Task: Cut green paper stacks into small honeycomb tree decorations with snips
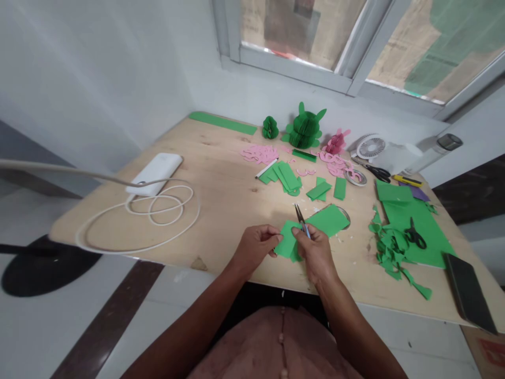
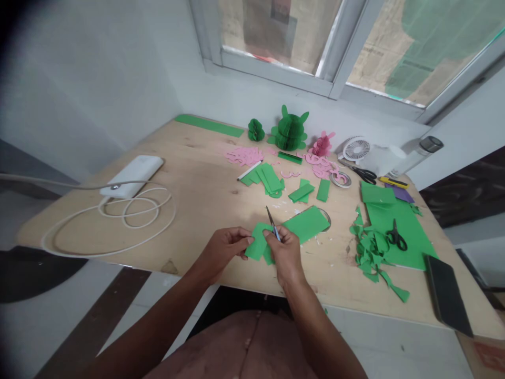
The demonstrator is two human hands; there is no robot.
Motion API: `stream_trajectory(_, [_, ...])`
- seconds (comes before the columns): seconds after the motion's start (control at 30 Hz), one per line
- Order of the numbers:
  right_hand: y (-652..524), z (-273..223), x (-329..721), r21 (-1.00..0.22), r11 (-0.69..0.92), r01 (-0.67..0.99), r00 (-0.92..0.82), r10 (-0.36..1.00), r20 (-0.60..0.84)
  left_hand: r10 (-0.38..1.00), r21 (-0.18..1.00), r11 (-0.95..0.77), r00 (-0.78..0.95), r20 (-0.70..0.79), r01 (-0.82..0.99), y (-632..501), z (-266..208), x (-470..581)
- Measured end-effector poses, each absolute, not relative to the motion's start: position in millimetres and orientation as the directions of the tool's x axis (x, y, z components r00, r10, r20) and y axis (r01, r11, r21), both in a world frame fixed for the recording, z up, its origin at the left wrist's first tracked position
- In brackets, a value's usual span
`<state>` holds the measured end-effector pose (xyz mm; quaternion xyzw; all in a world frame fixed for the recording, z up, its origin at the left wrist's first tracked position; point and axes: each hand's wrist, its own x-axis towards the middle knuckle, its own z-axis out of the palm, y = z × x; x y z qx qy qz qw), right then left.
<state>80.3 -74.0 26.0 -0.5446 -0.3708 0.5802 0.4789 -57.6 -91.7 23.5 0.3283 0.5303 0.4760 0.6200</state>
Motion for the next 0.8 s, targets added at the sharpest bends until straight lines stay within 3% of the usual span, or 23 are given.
stream_trajectory(0.8, [-73.9,27.6,77.9,-0.957,-0.257,-0.136,0.047,0.963,-0.266,0.944,0.918,0.314,-0.025,-0.33,-0.244,-94.0,27.7,-59.1])
